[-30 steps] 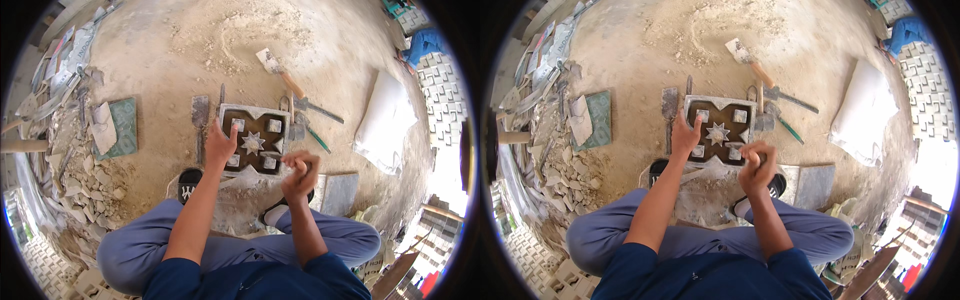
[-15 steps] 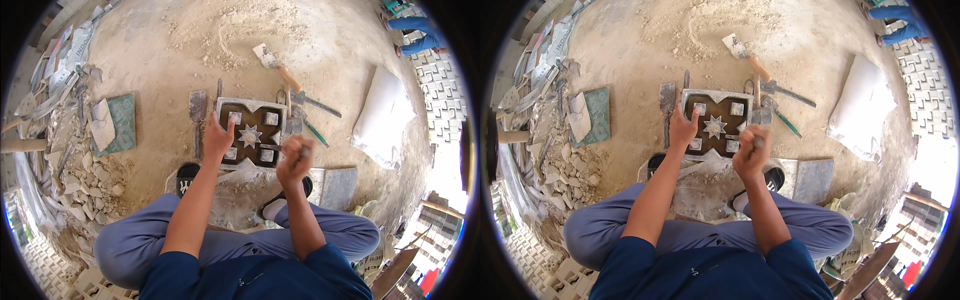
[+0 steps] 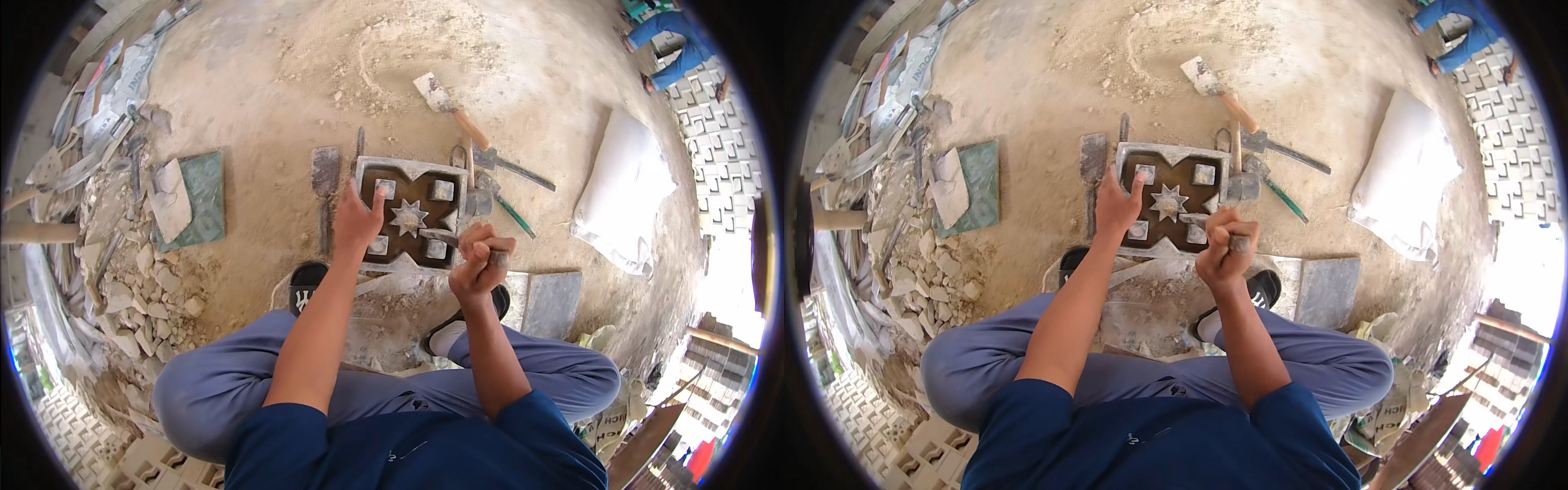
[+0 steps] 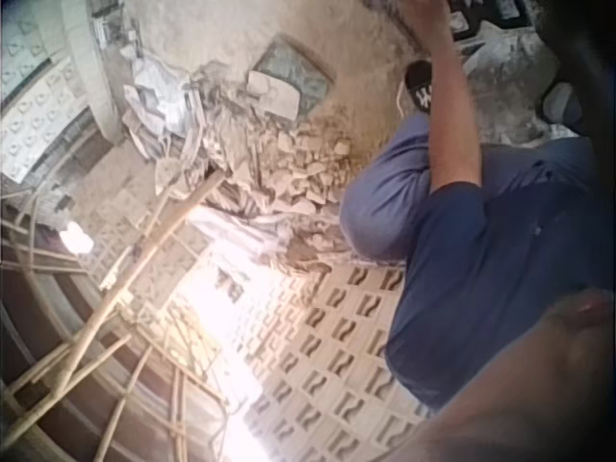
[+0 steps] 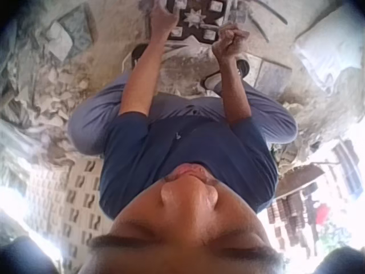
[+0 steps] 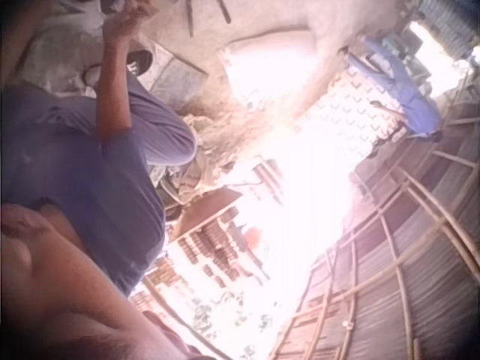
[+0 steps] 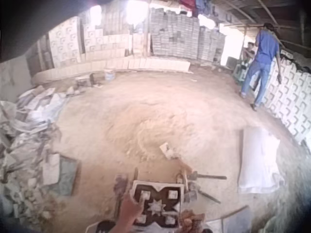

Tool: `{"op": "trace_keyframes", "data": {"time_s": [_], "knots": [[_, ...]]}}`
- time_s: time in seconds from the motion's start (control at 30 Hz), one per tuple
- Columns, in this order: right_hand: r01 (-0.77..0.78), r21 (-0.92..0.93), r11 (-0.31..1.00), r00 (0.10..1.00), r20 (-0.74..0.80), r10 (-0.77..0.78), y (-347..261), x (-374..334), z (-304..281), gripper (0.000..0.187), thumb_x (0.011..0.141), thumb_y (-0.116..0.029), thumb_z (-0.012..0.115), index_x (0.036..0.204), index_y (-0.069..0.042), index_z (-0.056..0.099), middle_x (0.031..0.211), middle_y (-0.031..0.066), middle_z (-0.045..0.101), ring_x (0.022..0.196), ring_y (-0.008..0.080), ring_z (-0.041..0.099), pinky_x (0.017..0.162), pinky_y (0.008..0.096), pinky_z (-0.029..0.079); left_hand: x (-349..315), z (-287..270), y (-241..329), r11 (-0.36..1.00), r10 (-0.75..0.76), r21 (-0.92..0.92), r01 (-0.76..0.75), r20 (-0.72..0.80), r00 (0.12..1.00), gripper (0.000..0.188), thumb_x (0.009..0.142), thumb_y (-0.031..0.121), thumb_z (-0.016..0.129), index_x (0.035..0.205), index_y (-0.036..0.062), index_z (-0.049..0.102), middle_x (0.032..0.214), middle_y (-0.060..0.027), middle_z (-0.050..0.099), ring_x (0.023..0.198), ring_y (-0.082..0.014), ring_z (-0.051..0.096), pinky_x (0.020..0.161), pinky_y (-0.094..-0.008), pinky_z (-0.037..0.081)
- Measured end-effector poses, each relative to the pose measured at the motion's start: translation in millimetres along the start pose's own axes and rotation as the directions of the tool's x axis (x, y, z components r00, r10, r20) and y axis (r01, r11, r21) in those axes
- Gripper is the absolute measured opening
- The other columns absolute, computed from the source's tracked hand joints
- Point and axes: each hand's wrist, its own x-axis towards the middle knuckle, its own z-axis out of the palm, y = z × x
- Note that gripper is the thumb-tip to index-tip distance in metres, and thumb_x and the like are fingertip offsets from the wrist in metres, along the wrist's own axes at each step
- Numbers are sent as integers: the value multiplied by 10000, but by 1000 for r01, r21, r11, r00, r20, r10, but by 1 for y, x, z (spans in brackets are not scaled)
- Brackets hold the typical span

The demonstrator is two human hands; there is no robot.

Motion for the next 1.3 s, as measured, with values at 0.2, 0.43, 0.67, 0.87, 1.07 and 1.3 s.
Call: {"op": "trace_keyframes", "data": {"time_s": [0.2,0.43,0.67,0.87,1.07,1.3], "knots": [[-182,110,977,979,113,170,-21,15,-7,194,1060,-74,421,878,-64,354,706,18,413,632,100,370,538,273,323,-1,-1,1,1000,-11,20,11,-14,1000,813,939,573,549,1497,17,347,1387,-296,511,1265,-450,524,1026,-517,456],[-104,324,940,994,69,86,-77,27,-19,413,1050,-242,498,691,-83,372,504,-2,331,431,83,263,412,299,232,1,2,-2,997,68,-38,-70,-60,996,765,936,555,567,1444,10,396,1281,-330,560,1137,-495,589,924,-547,506],[-462,-194,865,770,396,500,-23,1,-13,389,992,-218,594,663,-17,547,539,65,471,449,146,454,451,313,333,5,10,-2,995,93,-18,-95,-95,991,787,921,559,588,1434,-7,400,1215,-337,586,1082,-503,607,865,-538,530],[-300,-226,927,863,348,365,-32,-3,-3,422,1008,-201,579,647,-16,463,554,93,405,452,166,351,452,350,279,5,10,-6,993,106,-42,-109,-82,991,776,928,550,583,1430,-13,403,1215,-339,584,1088,-497,606,868,-542,526],[-173,99,980,985,28,171,-25,-24,0,406,1052,-207,506,681,-73,408,536,-12,364,482,76,316,452,258,253,4,8,-9,987,150,-46,-157,-130,980,776,928,551,578,1435,-9,397,1242,-337,576,1102,-501,599,890,-546,519],[-251,-120,961,968,-5,252,11,-38,-2,408,1037,-154,503,659,-42,398,584,-40,433,526,49,377,462,265,246,-3,14,-7,994,103,-19,-105,-73,992,811,928,591,550,1435,-24,401,1259,-337,574,1104,-499,599,912,-544,510]]}}
